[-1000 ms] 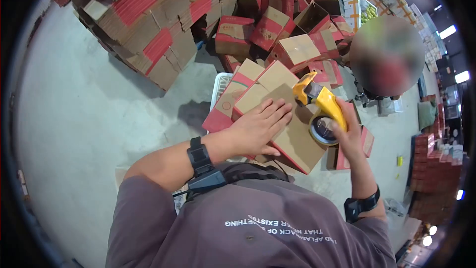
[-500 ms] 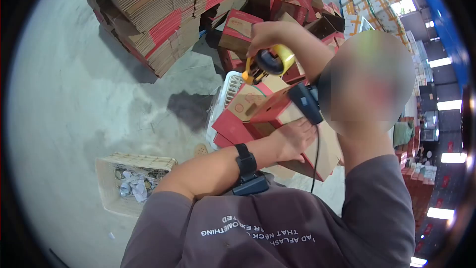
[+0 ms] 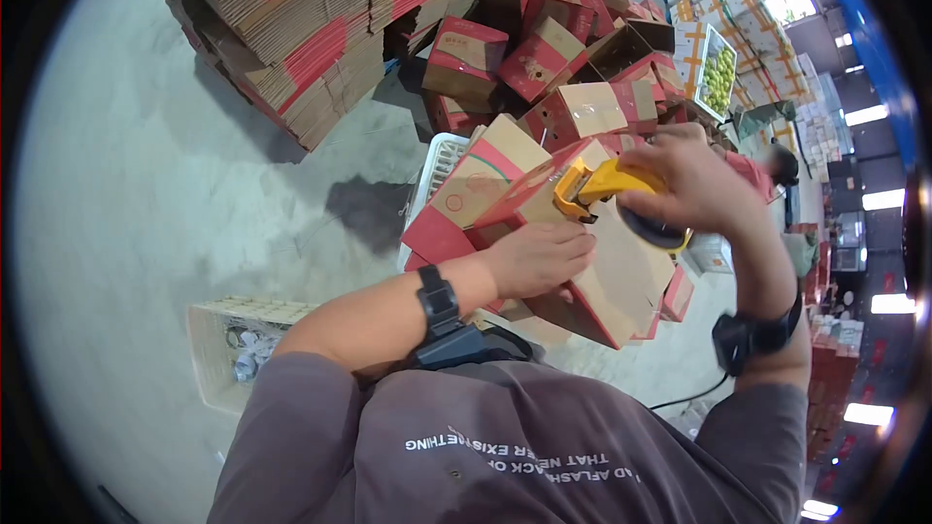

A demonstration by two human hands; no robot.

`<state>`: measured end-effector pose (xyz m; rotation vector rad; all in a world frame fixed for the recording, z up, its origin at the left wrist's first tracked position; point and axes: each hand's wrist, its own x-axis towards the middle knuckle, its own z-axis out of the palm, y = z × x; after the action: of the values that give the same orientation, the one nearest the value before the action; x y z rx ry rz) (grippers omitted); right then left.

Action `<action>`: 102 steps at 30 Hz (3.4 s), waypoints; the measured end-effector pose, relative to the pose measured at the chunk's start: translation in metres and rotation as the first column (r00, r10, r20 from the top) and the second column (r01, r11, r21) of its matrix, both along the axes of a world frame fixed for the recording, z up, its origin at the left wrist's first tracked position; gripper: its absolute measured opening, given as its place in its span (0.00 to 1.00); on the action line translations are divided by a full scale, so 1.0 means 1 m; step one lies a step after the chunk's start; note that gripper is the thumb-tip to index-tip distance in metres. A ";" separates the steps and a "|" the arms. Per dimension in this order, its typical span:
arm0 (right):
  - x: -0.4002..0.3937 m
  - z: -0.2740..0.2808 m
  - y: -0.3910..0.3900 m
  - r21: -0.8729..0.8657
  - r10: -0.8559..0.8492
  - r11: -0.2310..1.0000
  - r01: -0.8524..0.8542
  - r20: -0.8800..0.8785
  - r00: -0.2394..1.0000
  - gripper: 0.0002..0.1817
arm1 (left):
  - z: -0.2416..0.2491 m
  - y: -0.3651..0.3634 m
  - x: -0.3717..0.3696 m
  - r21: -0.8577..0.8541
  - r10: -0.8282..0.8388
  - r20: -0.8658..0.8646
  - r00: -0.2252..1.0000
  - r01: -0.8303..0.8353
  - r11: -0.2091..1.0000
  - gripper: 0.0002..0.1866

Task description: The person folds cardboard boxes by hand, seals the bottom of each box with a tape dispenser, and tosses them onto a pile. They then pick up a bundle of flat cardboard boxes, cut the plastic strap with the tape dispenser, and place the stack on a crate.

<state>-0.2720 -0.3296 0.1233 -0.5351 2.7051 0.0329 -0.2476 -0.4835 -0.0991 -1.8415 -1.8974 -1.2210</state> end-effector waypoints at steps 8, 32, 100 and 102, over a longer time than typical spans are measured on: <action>0.222 -0.002 0.107 -0.181 -0.427 0.888 0.423 0.020 0.904 0.25 | 0.013 -0.001 0.011 -0.120 0.096 -0.048 0.994 -0.102 0.988 0.31; 0.042 -0.047 0.206 0.101 -0.548 0.772 0.627 -0.392 0.738 0.24 | 0.065 -0.009 0.024 -0.299 -0.181 -0.086 0.980 0.148 0.943 0.30; 0.285 -0.161 0.105 -0.859 -0.691 -0.351 0.373 0.506 0.516 0.39 | 0.075 -0.006 -0.045 -0.018 0.143 0.942 0.304 -0.380 0.925 0.24; 0.278 -0.133 0.104 -0.835 -0.476 -0.316 0.450 0.550 0.686 0.42 | 0.074 0.018 -0.045 -0.117 0.284 0.887 0.364 -0.418 0.901 0.27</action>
<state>0.0057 -0.2258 -0.0099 0.4320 2.0730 -2.3942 -0.2925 -0.4652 -0.0249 -0.5237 -2.3755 -2.3348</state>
